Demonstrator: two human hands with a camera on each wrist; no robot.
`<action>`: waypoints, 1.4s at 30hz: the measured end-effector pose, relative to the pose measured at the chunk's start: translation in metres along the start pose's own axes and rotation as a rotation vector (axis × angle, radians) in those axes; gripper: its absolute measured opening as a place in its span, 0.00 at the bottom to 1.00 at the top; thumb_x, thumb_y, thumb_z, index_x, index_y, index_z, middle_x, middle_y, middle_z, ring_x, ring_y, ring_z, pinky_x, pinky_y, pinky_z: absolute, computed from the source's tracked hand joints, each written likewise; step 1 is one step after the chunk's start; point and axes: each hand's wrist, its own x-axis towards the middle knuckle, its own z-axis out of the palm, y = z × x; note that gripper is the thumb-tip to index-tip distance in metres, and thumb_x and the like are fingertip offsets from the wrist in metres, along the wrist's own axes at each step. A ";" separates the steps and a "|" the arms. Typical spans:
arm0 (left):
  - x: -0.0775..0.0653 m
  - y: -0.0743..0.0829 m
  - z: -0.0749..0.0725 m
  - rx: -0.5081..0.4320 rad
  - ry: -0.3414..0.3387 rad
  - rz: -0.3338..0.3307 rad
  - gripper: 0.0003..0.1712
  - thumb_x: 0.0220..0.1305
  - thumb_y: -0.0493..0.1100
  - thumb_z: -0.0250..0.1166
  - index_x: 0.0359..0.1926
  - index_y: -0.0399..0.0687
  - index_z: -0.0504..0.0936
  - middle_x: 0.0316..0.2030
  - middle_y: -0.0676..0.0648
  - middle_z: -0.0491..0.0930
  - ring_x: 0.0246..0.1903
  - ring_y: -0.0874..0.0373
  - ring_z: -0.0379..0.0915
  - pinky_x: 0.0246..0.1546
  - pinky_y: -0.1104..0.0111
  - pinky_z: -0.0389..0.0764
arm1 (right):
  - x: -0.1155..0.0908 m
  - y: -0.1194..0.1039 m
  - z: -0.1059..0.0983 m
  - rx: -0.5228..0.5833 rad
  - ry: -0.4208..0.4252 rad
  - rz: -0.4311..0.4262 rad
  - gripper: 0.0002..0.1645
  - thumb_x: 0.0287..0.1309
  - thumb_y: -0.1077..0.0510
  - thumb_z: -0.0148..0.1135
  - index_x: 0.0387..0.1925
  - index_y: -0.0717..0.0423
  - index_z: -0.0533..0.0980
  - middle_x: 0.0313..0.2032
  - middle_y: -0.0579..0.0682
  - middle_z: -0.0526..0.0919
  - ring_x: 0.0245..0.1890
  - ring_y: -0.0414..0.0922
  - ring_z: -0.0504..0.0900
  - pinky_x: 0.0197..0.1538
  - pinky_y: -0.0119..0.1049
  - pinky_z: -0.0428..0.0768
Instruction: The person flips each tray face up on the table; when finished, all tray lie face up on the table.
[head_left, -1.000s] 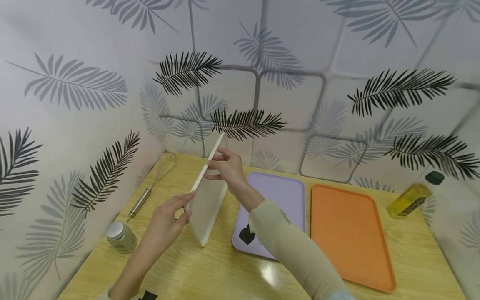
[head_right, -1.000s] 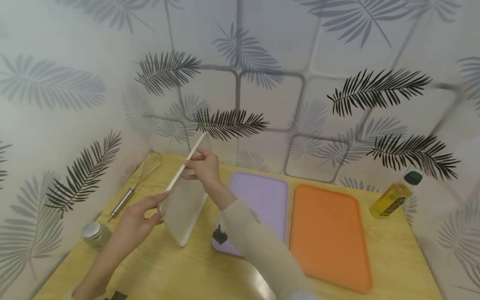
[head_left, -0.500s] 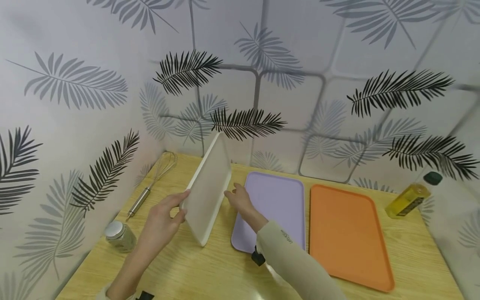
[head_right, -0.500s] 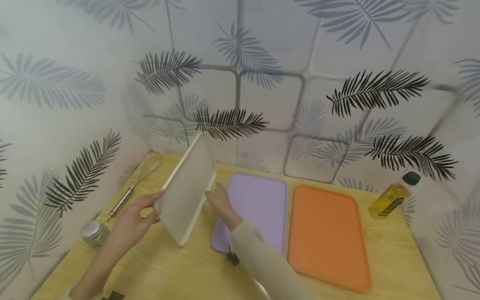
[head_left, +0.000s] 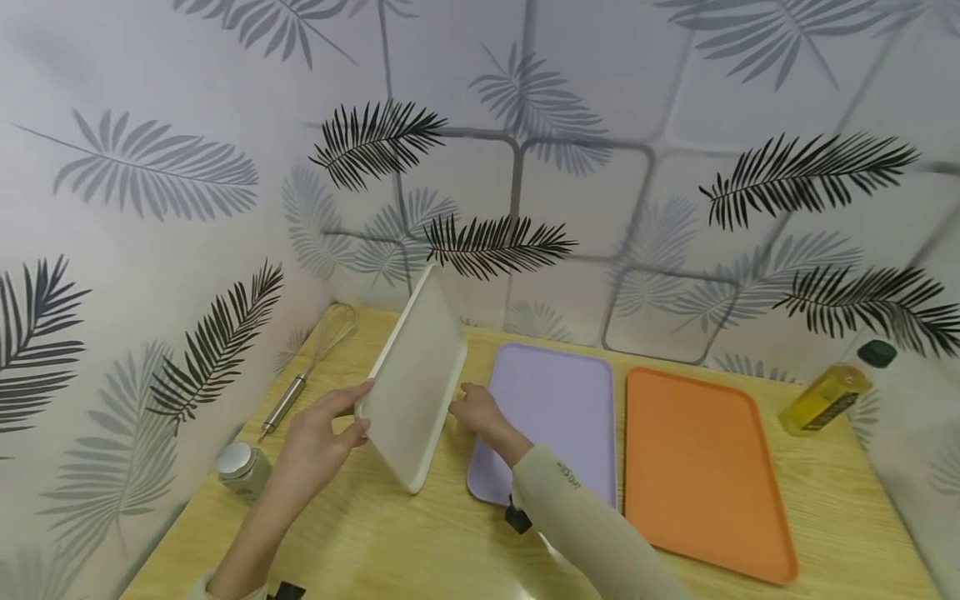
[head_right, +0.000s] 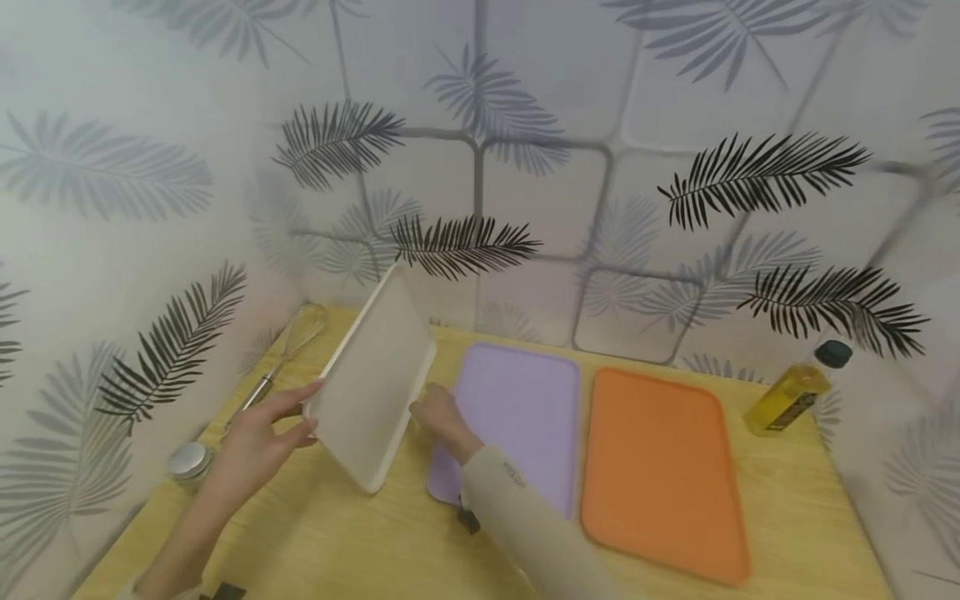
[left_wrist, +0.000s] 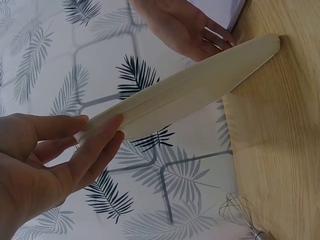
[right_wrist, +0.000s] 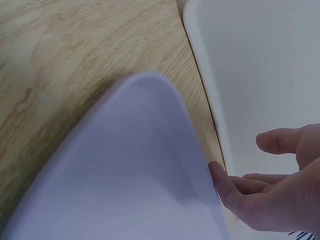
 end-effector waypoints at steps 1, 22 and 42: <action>0.000 -0.001 0.000 -0.004 -0.003 -0.002 0.27 0.60 0.28 0.63 0.62 0.36 0.73 0.54 0.34 0.76 0.37 0.48 0.83 0.35 0.68 0.83 | 0.000 0.000 0.001 -0.007 0.002 0.000 0.37 0.58 0.62 0.54 0.68 0.70 0.58 0.67 0.68 0.62 0.69 0.62 0.57 0.68 0.55 0.59; 0.005 -0.052 -0.007 -0.448 0.009 -0.257 0.29 0.64 0.25 0.55 0.67 0.35 0.66 0.62 0.33 0.67 0.49 0.46 0.76 0.40 0.66 0.83 | -0.002 -0.004 0.013 0.066 0.085 0.027 0.43 0.54 0.65 0.52 0.71 0.69 0.52 0.69 0.66 0.57 0.69 0.61 0.56 0.68 0.54 0.60; 0.002 -0.082 -0.008 -0.594 0.060 -0.357 0.32 0.64 0.25 0.53 0.70 0.36 0.61 0.60 0.29 0.65 0.42 0.61 0.78 0.41 0.62 0.83 | 0.010 0.007 0.004 0.134 0.183 -0.026 0.17 0.61 0.67 0.58 0.52 0.68 0.76 0.49 0.63 0.81 0.52 0.54 0.79 0.52 0.43 0.79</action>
